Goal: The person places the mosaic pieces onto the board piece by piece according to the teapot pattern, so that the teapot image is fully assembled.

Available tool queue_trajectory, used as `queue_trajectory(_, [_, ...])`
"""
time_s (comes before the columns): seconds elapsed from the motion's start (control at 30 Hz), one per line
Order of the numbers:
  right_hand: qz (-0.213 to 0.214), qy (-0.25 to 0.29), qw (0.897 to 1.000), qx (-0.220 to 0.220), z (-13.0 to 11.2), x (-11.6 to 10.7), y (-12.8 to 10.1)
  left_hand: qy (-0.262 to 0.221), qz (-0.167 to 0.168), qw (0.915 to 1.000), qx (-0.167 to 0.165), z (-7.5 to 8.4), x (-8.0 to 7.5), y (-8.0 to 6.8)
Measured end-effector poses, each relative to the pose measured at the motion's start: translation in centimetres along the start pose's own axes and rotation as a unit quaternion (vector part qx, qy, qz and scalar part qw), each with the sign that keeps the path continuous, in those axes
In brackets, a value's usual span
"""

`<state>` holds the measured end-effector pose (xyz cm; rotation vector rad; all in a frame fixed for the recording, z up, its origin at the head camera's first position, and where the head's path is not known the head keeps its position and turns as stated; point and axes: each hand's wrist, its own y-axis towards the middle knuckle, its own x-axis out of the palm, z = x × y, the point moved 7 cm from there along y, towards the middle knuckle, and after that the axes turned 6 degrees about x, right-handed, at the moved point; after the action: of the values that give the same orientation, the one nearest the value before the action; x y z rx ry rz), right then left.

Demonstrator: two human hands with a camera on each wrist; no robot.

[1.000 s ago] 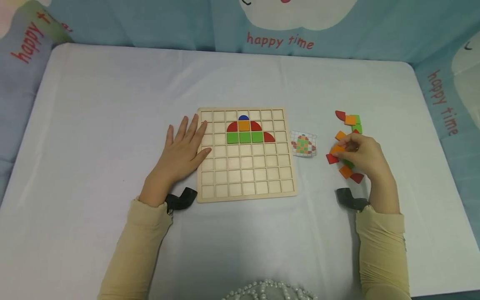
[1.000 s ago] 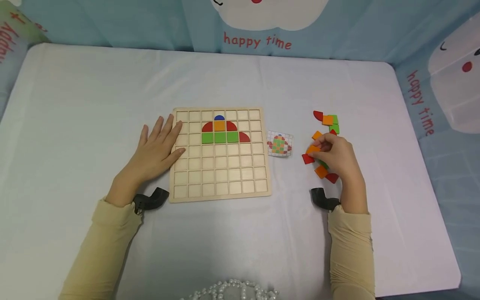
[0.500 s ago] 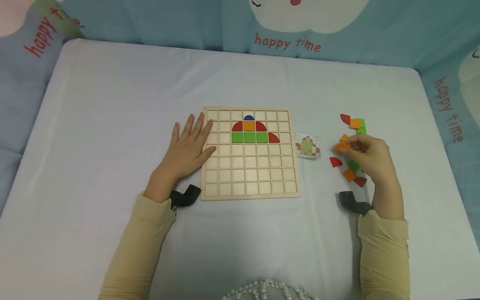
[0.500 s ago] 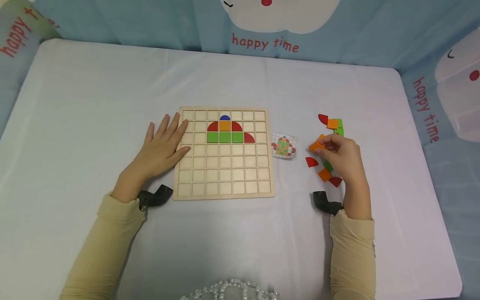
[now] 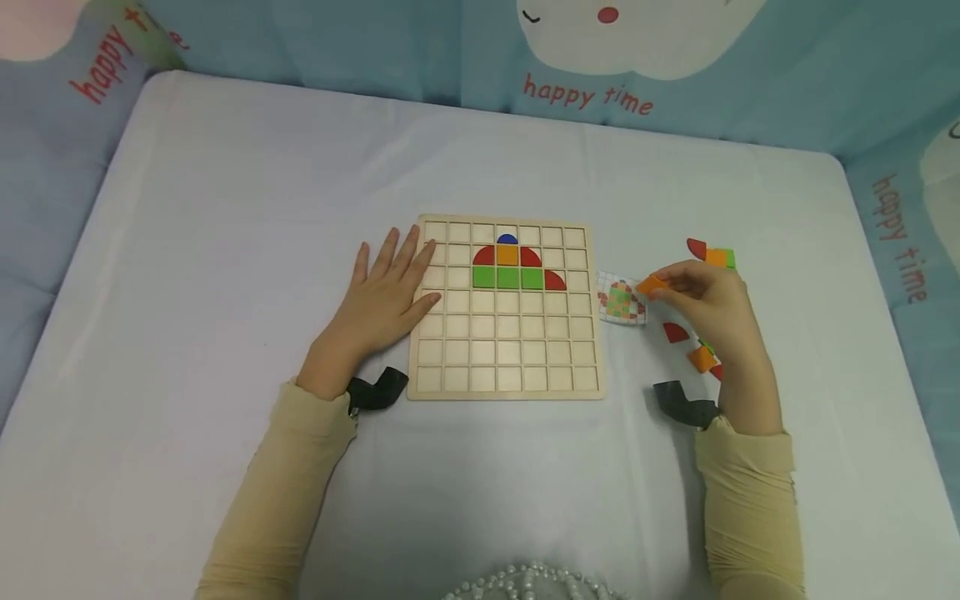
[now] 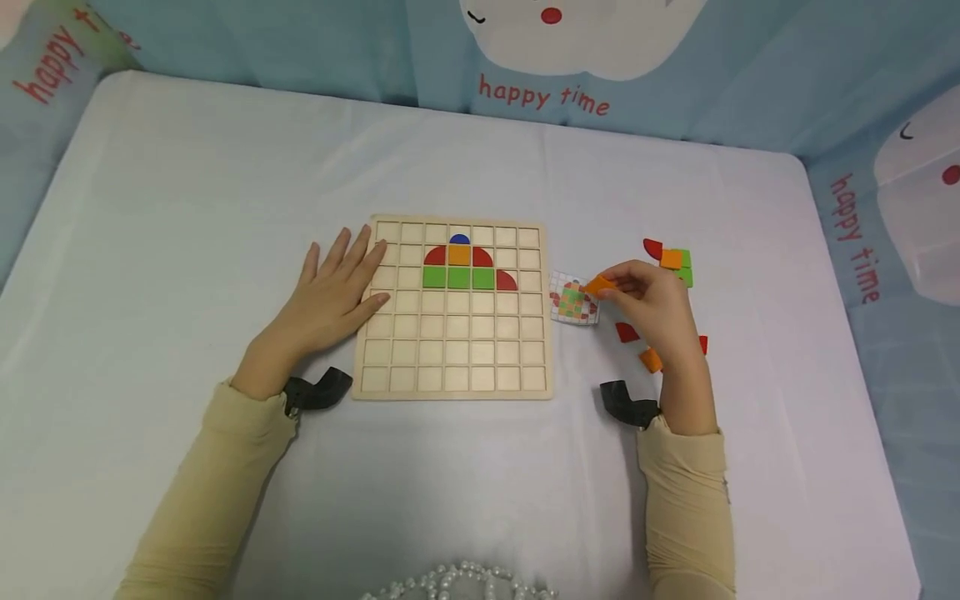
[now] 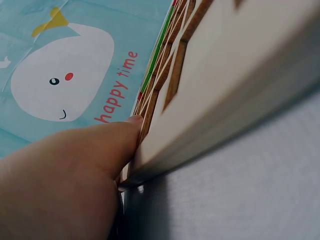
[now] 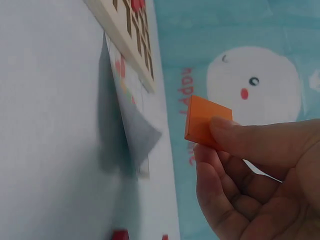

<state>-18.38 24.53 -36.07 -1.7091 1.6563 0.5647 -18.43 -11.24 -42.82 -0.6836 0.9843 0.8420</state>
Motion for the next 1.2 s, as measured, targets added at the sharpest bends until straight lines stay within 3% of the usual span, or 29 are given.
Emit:
queue_trajectory(0.3, [-0.044, -0.002, 0.999, -0.028, -2.7, 2.6, 0.6, 0.005, -0.001, 1.0, -0.002, 0.2, -0.1, 0.1])
queue_trajectory(0.6, [-0.1, -0.001, 0.993, -0.064, -6.4, 6.6, 1.4, 0.005, -0.002, 0.9999, -0.008, 0.4, -0.4, -0.1])
queue_trajectory(0.9, [-0.156, 0.021, 0.979, -0.126, -9.5, 10.6, 1.5, 0.007, -0.014, 0.9998, -0.015, 0.3, -0.4, -0.1])
queue_trajectory(1.2, [-0.213, 0.045, 0.967, -0.133, -11.6, 13.3, 1.2, 0.01, -0.016, 0.9997, -0.017, 0.3, -0.4, -0.1])
